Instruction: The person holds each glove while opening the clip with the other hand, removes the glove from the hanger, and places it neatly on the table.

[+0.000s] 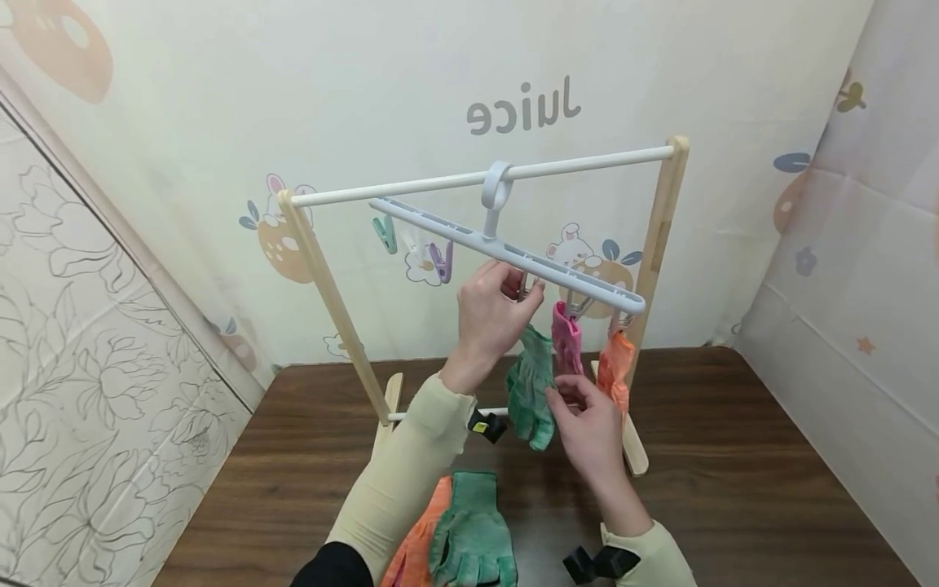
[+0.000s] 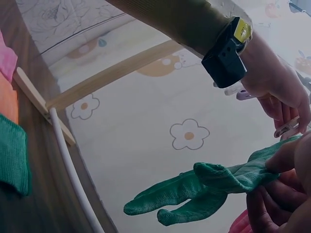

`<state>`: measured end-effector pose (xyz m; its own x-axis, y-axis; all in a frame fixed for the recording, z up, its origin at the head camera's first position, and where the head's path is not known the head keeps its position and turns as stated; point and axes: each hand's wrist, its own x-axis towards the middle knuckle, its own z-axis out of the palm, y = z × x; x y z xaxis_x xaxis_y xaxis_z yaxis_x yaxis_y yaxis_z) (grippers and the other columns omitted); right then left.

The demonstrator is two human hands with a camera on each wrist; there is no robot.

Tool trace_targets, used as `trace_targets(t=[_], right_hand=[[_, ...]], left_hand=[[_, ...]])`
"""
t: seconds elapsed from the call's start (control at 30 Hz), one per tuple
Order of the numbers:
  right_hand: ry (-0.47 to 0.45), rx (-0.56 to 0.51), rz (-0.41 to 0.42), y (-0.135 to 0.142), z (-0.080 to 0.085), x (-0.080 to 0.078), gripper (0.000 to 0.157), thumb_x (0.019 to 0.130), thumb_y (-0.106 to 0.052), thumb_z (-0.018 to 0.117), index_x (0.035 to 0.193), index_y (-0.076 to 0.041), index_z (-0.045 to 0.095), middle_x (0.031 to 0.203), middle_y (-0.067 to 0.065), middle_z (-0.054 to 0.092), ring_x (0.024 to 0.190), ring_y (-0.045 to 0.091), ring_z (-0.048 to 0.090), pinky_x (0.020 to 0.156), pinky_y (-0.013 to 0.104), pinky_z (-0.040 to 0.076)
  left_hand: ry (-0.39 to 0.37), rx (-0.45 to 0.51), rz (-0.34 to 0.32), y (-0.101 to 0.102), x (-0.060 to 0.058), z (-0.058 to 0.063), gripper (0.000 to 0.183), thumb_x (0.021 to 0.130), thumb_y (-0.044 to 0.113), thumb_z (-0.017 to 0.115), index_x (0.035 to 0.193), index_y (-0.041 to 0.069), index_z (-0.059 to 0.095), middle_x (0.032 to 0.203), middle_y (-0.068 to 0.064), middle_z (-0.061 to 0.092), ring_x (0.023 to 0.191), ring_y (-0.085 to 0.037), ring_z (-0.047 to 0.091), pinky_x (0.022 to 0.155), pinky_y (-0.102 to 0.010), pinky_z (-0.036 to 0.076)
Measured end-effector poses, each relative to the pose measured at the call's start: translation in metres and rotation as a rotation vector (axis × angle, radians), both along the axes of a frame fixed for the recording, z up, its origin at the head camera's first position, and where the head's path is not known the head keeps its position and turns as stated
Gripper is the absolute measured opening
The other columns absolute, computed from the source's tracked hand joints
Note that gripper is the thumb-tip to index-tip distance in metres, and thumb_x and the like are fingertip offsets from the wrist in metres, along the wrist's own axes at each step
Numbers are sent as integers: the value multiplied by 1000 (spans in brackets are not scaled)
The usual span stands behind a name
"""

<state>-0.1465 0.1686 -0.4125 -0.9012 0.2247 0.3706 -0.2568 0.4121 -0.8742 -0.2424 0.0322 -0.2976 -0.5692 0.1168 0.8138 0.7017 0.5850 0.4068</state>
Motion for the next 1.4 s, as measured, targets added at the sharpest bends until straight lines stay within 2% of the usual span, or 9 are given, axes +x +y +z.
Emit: trace_targets(t=[0.33, 0.5, 0.7, 0.83, 0.93, 1.23, 1.4], right_hand=[[-20, 47, 54, -2, -7, 5, 14, 93, -12, 71, 103, -2, 70, 93, 11, 70, 78, 13, 62, 68, 17, 52], [-83, 27, 108, 1, -10, 7, 18, 94, -14, 69, 107, -1, 69, 96, 12, 70, 82, 10, 62, 70, 18, 51], [-184, -109, 204, 5, -14, 11, 23, 96, -13, 67, 111, 4, 65, 98, 13, 70, 84, 8, 64, 71, 22, 52], [-246, -232, 258, 6, -16, 16, 24, 96, -9, 66, 111, 9, 62, 95, 6, 70, 87, 6, 64, 75, 22, 52], [-299, -278, 303, 8, -19, 19, 24, 96, -7, 65, 111, 11, 60, 92, 0, 70, 88, 5, 64, 76, 23, 52], [-469, -347, 459, 16, -26, 26, 26, 98, -13, 62, 116, 6, 59, 95, 0, 69, 88, 9, 64, 78, 30, 53], [-563, -421, 583, 19, -34, 30, 19, 101, -17, 58, 114, -5, 62, 98, -2, 67, 90, 11, 65, 80, 32, 53]], left_hand=[[1, -13, 13, -4, -1, -3, 15, 85, 21, 77, 82, 11, 66, 72, 4, 57, 65, -5, 51, 59, -14, 39], [-12, -28, 19, -4, -1, -3, 15, 85, 23, 77, 86, 12, 67, 73, 4, 59, 66, -6, 52, 59, -13, 39], [-7, -43, 30, -2, -1, -3, 16, 83, 24, 79, 85, 13, 67, 73, 4, 60, 67, -5, 51, 59, -13, 38], [-6, -53, 29, -2, -2, -3, 17, 84, 25, 78, 86, 13, 67, 74, 4, 59, 67, -5, 51, 59, -13, 38], [-12, -55, 31, -1, -3, -4, 18, 85, 26, 78, 89, 12, 68, 76, 4, 60, 68, -5, 52, 60, -12, 39], [-15, -38, 29, 0, -4, -5, 22, 85, 27, 79, 89, 10, 66, 80, 3, 63, 72, -9, 58, 64, -12, 41], [-19, -33, 23, -1, -4, -6, 24, 85, 29, 79, 90, 9, 67, 81, 2, 63, 73, -7, 58, 66, -11, 42]])
